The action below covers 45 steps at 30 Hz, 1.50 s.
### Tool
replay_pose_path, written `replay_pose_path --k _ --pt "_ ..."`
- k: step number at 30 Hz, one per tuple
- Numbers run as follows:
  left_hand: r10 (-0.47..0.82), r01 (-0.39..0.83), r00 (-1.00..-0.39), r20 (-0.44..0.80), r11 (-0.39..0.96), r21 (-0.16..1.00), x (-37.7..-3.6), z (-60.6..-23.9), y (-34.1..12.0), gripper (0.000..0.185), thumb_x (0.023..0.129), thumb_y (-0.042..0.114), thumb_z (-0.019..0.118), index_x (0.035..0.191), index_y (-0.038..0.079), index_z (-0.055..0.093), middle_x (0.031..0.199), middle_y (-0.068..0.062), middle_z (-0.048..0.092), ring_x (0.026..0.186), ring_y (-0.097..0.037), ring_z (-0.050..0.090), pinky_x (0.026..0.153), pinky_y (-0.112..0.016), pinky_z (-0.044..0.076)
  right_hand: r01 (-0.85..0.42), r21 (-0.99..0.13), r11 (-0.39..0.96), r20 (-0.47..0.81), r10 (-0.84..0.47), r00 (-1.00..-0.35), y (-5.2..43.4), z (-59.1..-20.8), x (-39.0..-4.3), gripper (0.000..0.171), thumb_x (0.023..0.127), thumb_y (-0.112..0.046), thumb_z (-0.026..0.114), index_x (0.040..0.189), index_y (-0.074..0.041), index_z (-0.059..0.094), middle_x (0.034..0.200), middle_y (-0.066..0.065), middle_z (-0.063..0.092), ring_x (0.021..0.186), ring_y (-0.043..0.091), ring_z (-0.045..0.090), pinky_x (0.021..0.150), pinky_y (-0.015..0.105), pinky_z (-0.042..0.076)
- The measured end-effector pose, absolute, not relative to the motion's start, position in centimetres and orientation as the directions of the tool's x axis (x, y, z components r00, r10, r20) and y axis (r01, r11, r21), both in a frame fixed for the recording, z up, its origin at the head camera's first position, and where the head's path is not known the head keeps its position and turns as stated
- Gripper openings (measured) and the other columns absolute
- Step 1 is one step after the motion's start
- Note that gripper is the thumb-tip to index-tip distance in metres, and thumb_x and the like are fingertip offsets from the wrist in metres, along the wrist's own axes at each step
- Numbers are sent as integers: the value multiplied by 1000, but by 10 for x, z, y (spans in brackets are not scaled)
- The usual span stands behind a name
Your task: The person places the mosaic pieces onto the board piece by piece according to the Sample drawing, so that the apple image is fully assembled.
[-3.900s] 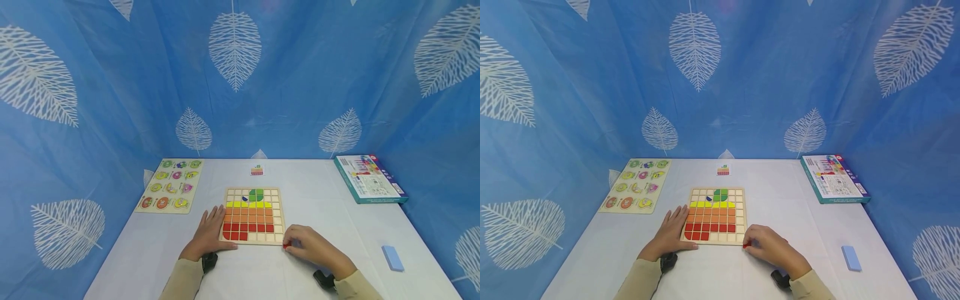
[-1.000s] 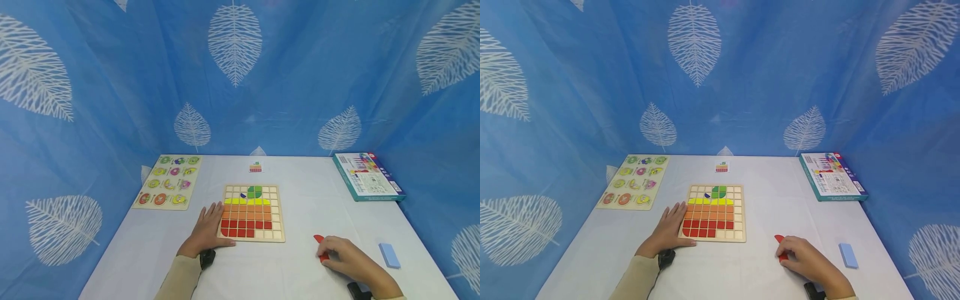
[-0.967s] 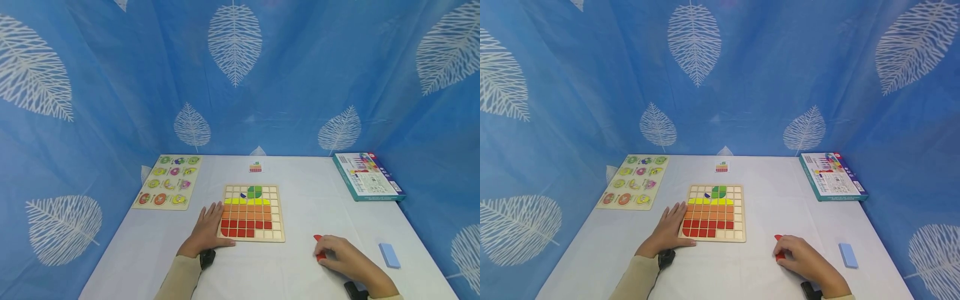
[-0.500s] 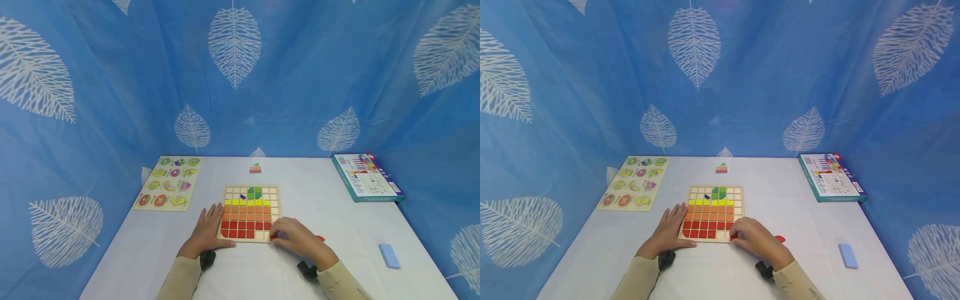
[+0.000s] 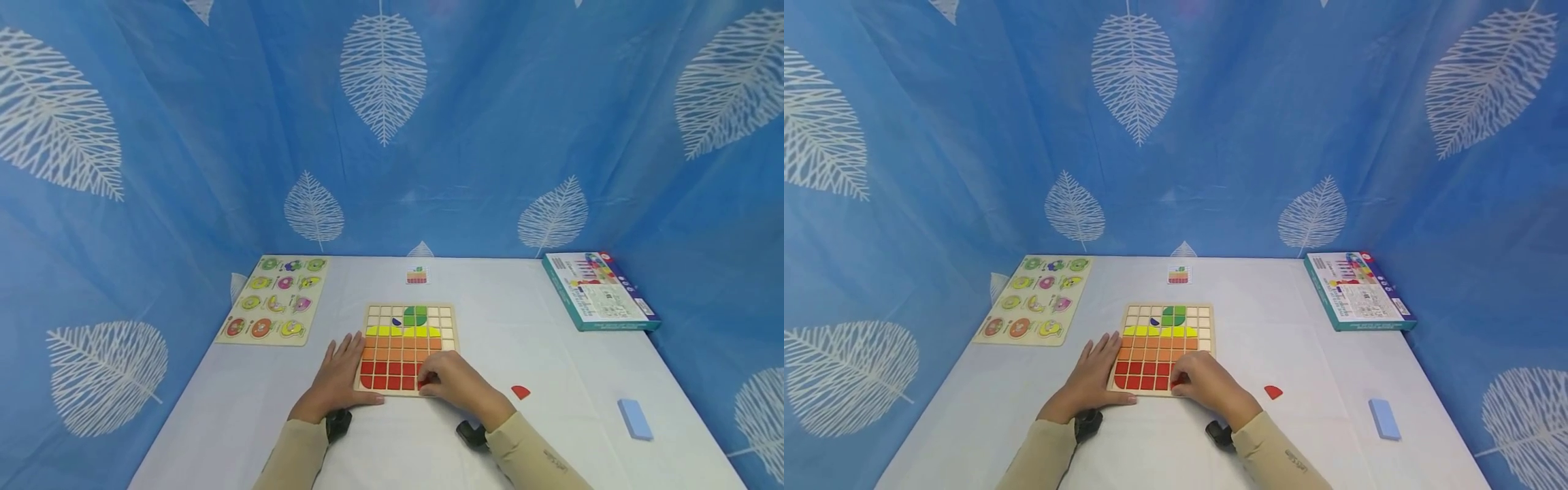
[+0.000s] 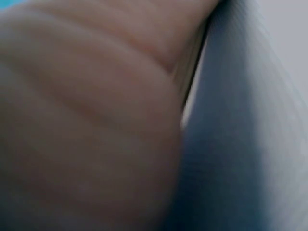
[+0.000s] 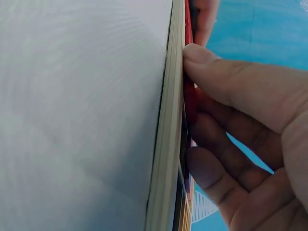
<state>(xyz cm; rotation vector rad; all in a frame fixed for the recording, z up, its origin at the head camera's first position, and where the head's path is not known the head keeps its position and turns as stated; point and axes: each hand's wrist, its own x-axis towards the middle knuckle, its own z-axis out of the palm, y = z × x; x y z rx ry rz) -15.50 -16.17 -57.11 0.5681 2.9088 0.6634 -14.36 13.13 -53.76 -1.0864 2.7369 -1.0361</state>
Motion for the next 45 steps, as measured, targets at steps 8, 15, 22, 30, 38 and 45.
replay_pose_path --k 8,15,22,30,38,45 --pt "381 337 -924 -18 837 432 -155 -571 -162 134 69 74 85 166 1 27 171 -16 26 158 -37 16 125 -60 4 -592 -581 558 210 -601 -772 130 -539 -142 15 83 -12 93 87 -16 79 84 -16 68 79 2 60 73 28 56" --pt "382 338 -924 -16 835 434 -154 -569 -162 133 68 71 87 165 1 28 170 -17 27 157 -38 17 124 -60 4 -615 -559 556 224 -613 -758 131 -540 -140 14 86 -6 89 90 -15 80 89 -13 72 84 3 63 77 30 58" --pt "382 342 -924 -4 831 438 -153 -569 -162 134 68 72 86 165 1 28 170 -16 27 157 -37 17 124 -60 4 -592 -570 569 235 -578 -782 134 -537 -135 12 88 -4 86 95 -14 81 93 -10 73 89 5 64 80 31 58" --pt "387 349 -922 7 823 448 -153 -571 -163 134 68 72 86 166 2 27 171 -16 27 158 -37 16 124 -60 3 -560 -560 611 312 -470 -825 178 -528 -131 17 89 3 81 100 -10 79 104 -3 75 99 15 69 84 39 60" --pt "382 338 -924 -3 822 458 -153 -575 -163 136 67 74 86 166 3 27 171 -16 26 158 -36 15 124 -60 3 -426 -560 711 185 -394 -901 246 -525 -123 31 85 12 75 104 -12 78 115 -1 73 115 31 67 99 53 53" --pt "379 334 -925 -9 827 451 -153 -572 -162 136 67 73 86 167 4 26 171 -14 25 158 -35 14 125 -59 2 -353 -556 752 101 -360 -928 282 -526 -105 28 83 4 82 103 -15 78 111 -4 72 109 29 68 95 54 55"
